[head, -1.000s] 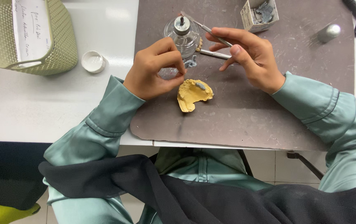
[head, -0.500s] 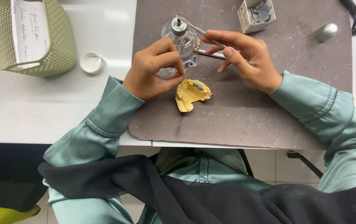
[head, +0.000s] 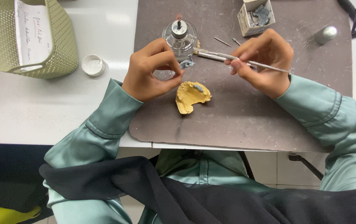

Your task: The person sits at a laboratory bench and shapes gray dental wax on a yellow plaster impression model using a heated wax spatula, repeatedly warming the tool tip over a small alcohol lamp flame and smoothing the wax along the model ridge. They occasionally break off and reposition pieces of wax while refining the build-up.

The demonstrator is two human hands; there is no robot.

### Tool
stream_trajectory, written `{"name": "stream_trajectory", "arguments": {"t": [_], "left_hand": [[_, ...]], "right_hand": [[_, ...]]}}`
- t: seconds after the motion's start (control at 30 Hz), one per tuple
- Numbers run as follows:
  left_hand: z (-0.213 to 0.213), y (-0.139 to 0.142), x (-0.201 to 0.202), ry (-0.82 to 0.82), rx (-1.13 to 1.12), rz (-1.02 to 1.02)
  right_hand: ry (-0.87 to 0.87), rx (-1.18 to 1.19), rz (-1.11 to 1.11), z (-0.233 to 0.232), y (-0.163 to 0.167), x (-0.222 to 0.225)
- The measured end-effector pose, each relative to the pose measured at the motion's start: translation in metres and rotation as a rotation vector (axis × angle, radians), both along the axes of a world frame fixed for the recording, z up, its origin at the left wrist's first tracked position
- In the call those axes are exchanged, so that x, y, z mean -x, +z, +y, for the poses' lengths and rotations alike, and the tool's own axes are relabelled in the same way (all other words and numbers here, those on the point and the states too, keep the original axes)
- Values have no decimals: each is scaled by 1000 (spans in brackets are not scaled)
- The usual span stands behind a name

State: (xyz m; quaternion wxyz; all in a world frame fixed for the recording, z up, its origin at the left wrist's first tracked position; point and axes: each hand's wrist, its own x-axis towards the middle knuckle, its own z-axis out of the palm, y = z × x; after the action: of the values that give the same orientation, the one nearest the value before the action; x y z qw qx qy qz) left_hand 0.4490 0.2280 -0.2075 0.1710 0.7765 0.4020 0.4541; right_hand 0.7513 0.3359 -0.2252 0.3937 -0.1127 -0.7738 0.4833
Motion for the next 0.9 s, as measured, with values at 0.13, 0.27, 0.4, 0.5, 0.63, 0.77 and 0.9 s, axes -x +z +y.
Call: {"name": "stream_trajectory", "arguments": {"t": [0.13,0.27,0.4,0.5,0.63,0.77,0.9], "left_hand": [[-2,4,0,19,2,-1],[-2,4,0,11,9,-31],[-5,2,-1,20,-2,-31],[-5,2,0,12,-18,-31],[-3,1,1,5,-58,-24],[-5,-1,1,28,-43,-15],[-2,-1,2,22,-22,-28]], "right_hand": [[32,-201,-67,-7,3,-1],[15,-321,-98,-8,6,3],[17,-411,-100,-10,9,9],[34,-502,-116,-10,13,10],[53,-532,-139,-11,17,11],[2,-448,-172,-16,12,12],[52,-294,-120,-13,7,11]]}}
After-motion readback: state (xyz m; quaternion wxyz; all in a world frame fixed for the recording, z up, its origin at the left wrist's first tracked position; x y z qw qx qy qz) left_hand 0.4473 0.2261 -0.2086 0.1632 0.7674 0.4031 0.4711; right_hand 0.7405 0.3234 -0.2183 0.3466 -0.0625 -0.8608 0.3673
